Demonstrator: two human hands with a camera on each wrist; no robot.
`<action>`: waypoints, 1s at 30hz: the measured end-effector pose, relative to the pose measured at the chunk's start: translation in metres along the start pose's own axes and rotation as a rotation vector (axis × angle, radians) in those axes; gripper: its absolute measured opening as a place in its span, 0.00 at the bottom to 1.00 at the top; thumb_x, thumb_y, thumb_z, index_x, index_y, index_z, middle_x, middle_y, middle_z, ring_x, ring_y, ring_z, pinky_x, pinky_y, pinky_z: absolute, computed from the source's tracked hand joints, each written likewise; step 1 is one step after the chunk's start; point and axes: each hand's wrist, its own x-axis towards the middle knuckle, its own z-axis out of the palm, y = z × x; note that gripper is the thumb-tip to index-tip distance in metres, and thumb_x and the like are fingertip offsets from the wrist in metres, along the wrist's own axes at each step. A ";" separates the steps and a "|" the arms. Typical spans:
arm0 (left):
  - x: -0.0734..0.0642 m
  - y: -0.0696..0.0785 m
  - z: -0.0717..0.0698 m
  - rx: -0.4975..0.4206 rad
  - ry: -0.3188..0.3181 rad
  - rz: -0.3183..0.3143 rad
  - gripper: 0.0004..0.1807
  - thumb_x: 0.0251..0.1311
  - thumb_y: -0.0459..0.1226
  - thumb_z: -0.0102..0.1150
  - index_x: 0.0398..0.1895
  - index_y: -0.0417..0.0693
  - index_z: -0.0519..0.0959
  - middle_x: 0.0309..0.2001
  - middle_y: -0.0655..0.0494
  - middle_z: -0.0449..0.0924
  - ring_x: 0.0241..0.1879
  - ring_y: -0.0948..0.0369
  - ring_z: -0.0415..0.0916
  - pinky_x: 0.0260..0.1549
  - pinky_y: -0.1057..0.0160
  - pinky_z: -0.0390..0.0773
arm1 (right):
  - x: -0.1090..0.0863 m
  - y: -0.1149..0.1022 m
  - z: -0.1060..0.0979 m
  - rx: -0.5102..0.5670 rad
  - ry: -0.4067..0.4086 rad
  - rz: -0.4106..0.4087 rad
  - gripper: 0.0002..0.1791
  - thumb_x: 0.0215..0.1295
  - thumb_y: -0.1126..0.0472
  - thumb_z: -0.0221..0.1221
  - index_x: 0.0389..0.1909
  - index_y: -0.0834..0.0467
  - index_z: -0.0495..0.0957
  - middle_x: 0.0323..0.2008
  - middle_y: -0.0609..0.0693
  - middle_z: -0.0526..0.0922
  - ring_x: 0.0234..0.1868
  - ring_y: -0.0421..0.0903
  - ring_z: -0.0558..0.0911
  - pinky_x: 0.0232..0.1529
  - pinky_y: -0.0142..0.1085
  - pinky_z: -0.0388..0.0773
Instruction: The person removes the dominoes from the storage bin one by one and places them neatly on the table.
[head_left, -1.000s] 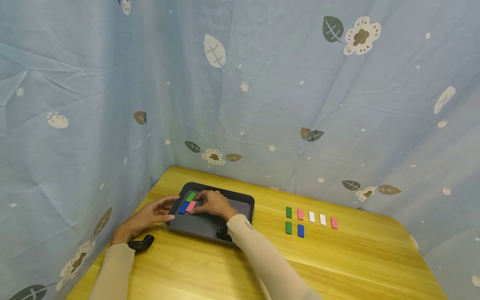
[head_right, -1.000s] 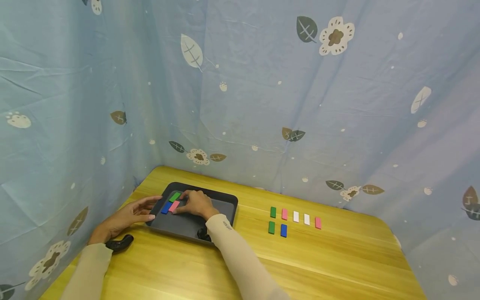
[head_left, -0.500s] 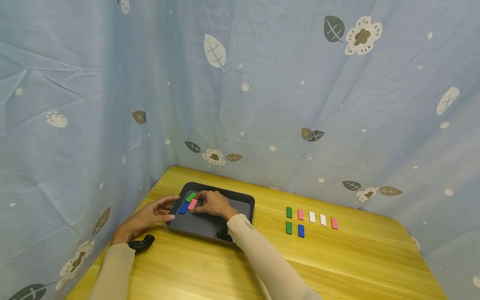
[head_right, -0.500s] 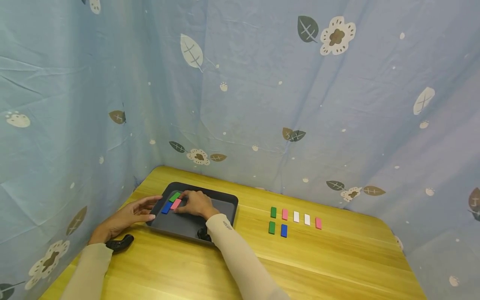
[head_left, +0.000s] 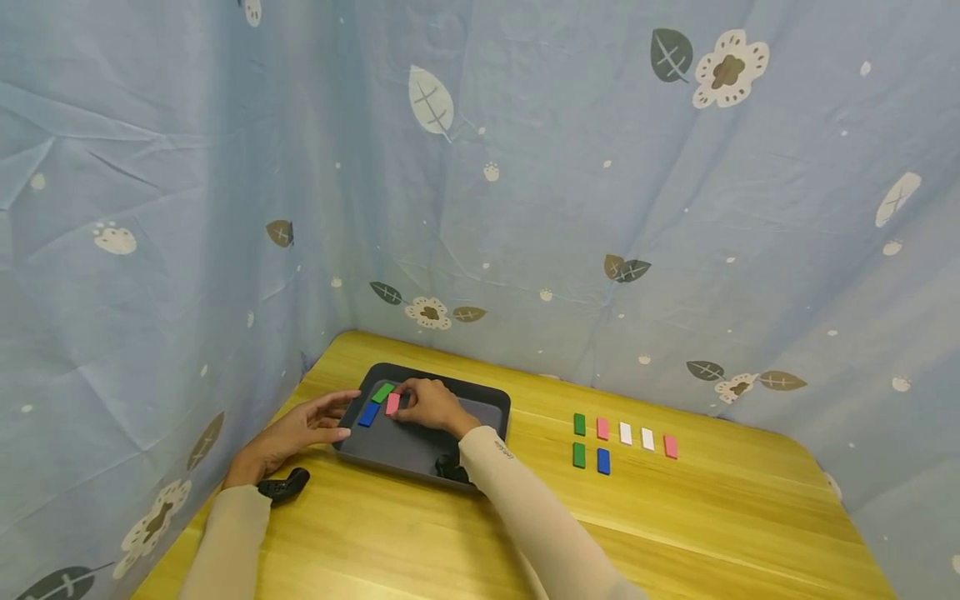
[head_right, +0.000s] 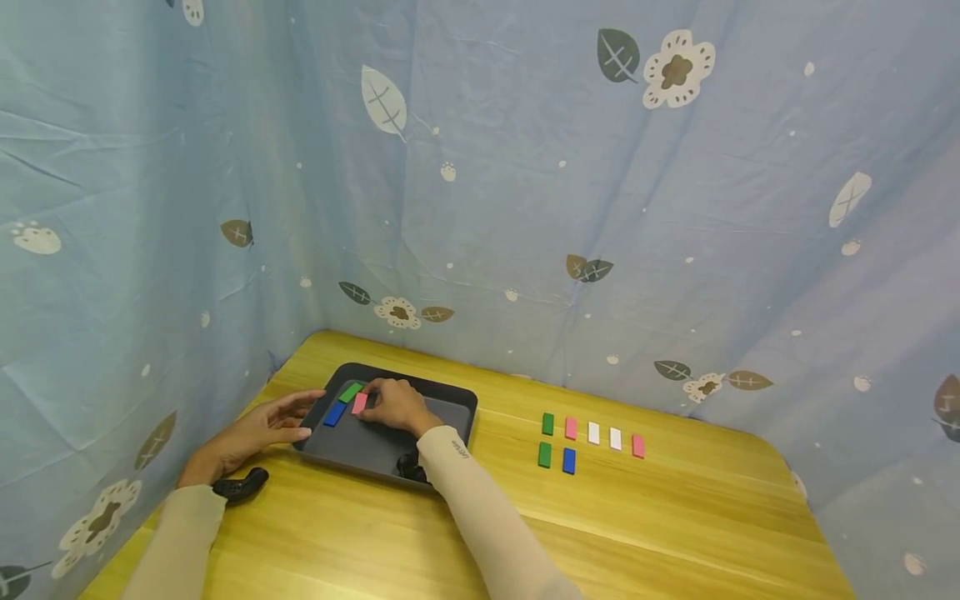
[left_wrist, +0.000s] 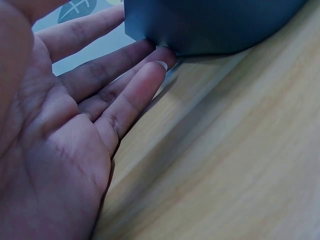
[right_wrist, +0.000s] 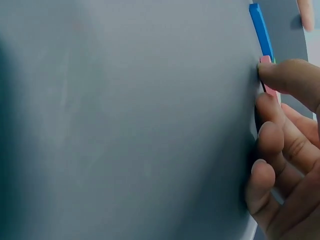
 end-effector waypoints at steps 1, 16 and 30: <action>0.000 0.000 0.000 0.000 0.000 -0.001 0.38 0.69 0.39 0.67 0.79 0.56 0.63 0.74 0.40 0.61 0.66 0.40 0.62 0.54 0.49 0.74 | -0.001 0.002 -0.001 0.009 -0.006 -0.005 0.26 0.66 0.49 0.70 0.61 0.55 0.81 0.25 0.39 0.81 0.25 0.36 0.79 0.28 0.30 0.75; -0.004 0.002 -0.001 0.041 -0.003 0.002 0.38 0.70 0.40 0.65 0.80 0.60 0.61 0.78 0.44 0.56 0.71 0.39 0.58 0.61 0.39 0.69 | -0.021 0.019 -0.035 0.026 -0.005 -0.073 0.25 0.68 0.51 0.69 0.63 0.54 0.80 0.26 0.39 0.83 0.25 0.38 0.82 0.61 0.43 0.74; -0.004 -0.001 -0.002 0.030 -0.019 0.012 0.38 0.71 0.39 0.63 0.81 0.58 0.60 0.78 0.43 0.54 0.70 0.37 0.58 0.56 0.47 0.73 | -0.058 0.040 -0.070 -0.011 0.046 -0.079 0.27 0.66 0.51 0.71 0.63 0.55 0.79 0.27 0.40 0.82 0.26 0.38 0.81 0.38 0.33 0.78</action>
